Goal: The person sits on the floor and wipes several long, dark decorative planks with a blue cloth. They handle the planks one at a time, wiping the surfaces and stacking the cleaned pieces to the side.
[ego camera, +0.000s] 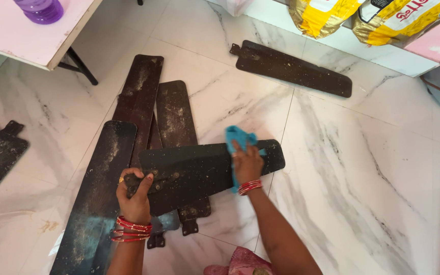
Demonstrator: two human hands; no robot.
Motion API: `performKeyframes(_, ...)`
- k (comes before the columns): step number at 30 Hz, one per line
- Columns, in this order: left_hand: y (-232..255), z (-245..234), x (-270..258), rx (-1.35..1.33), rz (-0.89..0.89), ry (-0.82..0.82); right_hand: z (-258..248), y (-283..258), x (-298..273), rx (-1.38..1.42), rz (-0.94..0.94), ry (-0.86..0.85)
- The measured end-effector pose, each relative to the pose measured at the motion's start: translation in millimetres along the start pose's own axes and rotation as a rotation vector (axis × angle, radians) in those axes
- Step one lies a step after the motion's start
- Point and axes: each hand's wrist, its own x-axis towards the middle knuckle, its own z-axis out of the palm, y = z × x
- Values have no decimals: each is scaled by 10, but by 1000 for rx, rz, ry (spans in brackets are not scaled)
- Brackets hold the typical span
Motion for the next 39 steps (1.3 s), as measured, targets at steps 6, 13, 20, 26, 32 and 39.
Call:
performKeyframes(6, -88, -14, 55, 21, 75, 26, 159, 718, 204, -162, 409, -133)
performKeyframes(13, 18, -53, 51, 20, 71, 55, 165, 1422, -42, -58, 605, -142)
performKeyframes(20, 140, -108, 28, 7, 112, 40, -156, 1182, -222, -12, 478, 203)
performKeyframes(26, 196, -1, -65, -57, 61, 52, -632, -631, -235, 329, -210, 316)
performKeyframes(32, 112, 23, -124, 104, 188, 74, -764, -1854, -766, 467, -386, 146)
performKeyframes(39, 56, -41, -75, 9, 36, 117, -221, -938, -363, 136, -134, 92)
